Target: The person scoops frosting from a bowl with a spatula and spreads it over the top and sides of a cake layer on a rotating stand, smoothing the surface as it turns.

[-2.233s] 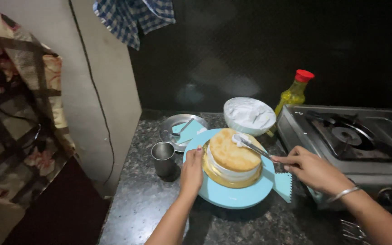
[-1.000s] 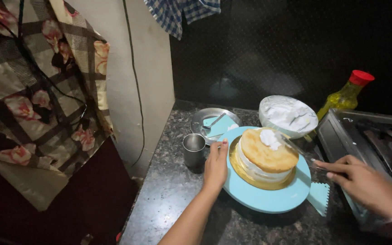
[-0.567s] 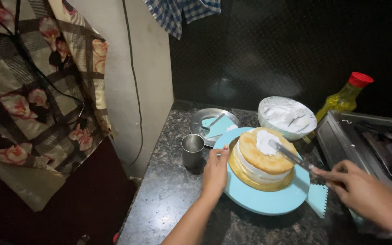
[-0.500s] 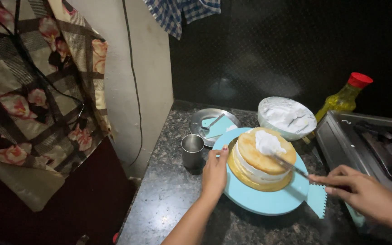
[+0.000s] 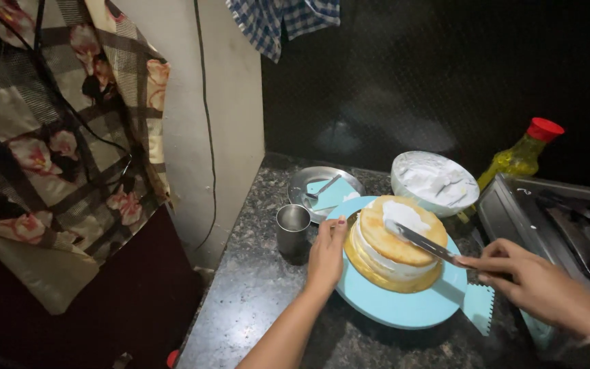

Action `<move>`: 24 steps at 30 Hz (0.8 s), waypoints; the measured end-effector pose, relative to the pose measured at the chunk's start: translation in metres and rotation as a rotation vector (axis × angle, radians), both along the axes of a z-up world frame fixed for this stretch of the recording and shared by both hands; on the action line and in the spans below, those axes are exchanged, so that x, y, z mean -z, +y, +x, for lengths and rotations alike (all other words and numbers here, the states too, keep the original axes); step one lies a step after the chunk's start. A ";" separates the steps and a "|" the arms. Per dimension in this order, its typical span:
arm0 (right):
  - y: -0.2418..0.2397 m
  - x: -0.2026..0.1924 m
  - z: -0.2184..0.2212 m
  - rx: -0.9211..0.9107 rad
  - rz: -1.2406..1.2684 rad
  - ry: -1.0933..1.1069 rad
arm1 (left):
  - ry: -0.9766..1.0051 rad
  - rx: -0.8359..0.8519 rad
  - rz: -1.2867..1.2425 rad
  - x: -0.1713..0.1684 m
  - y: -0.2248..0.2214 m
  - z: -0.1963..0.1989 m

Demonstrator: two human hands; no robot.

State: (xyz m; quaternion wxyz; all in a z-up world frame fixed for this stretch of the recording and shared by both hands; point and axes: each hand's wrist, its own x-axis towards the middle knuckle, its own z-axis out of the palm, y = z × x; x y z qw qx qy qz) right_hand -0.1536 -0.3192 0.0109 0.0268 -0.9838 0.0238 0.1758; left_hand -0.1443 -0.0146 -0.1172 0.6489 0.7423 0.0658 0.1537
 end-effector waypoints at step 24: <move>-0.007 -0.003 -0.013 -0.079 -0.197 -0.037 | 0.058 -0.039 -0.042 -0.008 0.002 -0.005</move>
